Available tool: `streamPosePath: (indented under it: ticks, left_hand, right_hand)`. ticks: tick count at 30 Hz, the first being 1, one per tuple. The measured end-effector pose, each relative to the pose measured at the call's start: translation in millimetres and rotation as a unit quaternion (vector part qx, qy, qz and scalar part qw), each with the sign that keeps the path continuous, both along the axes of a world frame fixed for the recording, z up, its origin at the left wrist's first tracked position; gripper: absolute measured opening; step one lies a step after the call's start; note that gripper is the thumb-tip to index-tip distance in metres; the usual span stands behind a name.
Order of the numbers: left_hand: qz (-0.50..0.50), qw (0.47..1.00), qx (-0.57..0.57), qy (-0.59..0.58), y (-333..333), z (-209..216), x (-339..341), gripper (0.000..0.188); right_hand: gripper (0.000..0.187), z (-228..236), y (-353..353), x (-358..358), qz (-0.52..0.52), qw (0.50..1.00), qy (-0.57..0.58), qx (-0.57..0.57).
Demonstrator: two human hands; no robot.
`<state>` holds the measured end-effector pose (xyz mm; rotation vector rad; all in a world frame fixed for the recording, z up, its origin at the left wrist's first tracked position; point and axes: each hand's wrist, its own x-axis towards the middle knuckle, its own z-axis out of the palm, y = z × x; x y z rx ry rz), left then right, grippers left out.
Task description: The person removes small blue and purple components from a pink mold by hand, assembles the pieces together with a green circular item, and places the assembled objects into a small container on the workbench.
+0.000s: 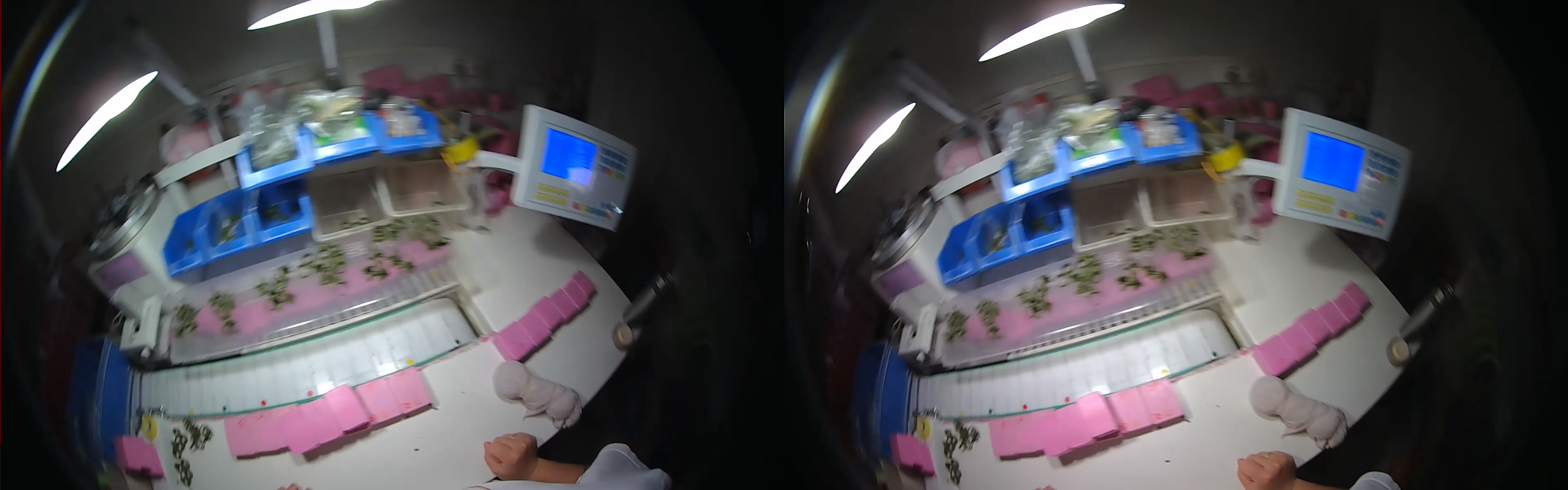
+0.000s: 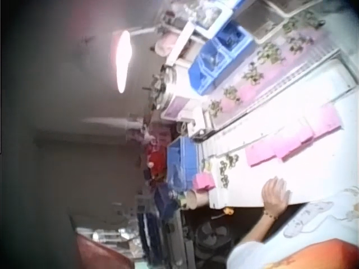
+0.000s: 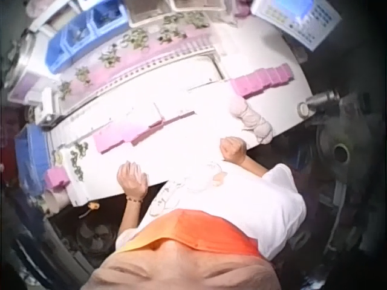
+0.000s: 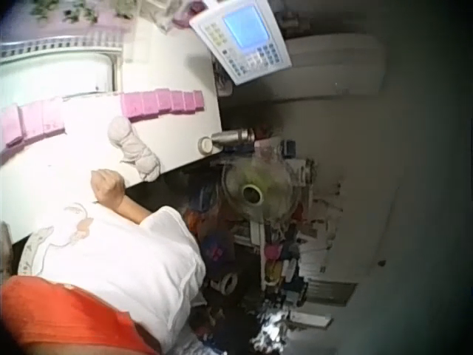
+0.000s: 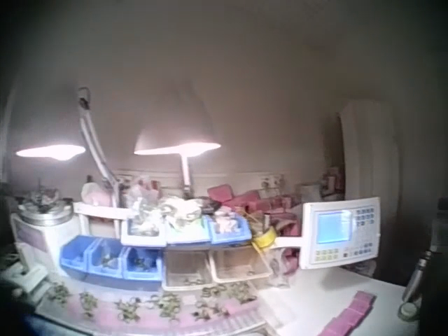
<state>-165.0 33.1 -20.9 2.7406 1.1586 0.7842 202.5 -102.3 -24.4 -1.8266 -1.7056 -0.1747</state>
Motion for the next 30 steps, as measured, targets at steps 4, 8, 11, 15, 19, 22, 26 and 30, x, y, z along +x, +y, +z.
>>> streamPosePath:
  ticks: [4, 8, 11, 15, 19, 22, 26, 30]
  left_hand:
    - [0.023, 0.999, -0.029, 0.007, 2.1, 3.2, 2.9, 0.055]
    - [0.031, 0.999, -0.023, -0.004, 2.2, -1.9, -0.3, 0.06]
    - [0.06, 0.998, 0.01, 0.009, 4.1, 8.3, 1.1, 0.047]
    - [0.105, 0.994, -0.008, -0.01, -1.0, -0.3, -2.0, 0.047]
    - [0.129, 0.989, 0.005, -0.071, -5.4, -1.9, -1.1, 0.049]
    - [0.185, 0.979, -0.001, -0.091, -12.3, -5.4, -3.3, 0.054]
    - [0.213, 0.962, -0.028, -0.17, -23.4, 1.0, -5.6, 0.059]
    - [0.139, 0.953, -0.08, -0.257, -61.1, -8.4, -7.9, 0.065]
  right_hand:
    - [0.031, -9.2, -3.6, 6.4, 0.06, 0.996, -0.036, -0.046]
    - [0.019, -10.7, -18.9, 7.3, 0.076, 0.991, -0.015, -0.108]
    - [0.025, -0.7, 0.8, 5.5, 0.112, 0.992, 0.009, -0.058]
    - [0.016, -4.4, 3.4, 8.7, 0.153, 0.985, -0.029, -0.079]
    - [0.014, -9.2, 8.7, 13.4, 0.169, 0.98, -0.05, -0.088]
    - [0.012, -35.3, 2.0, 33.6, 0.182, 0.976, -0.058, -0.109]
    - [0.01, -107.0, -31.2, 88.9, 0.149, 0.966, -0.101, -0.184]
    - [0.013, -222.8, -78.0, 185.4, 0.121, 0.934, -0.254, -0.221]
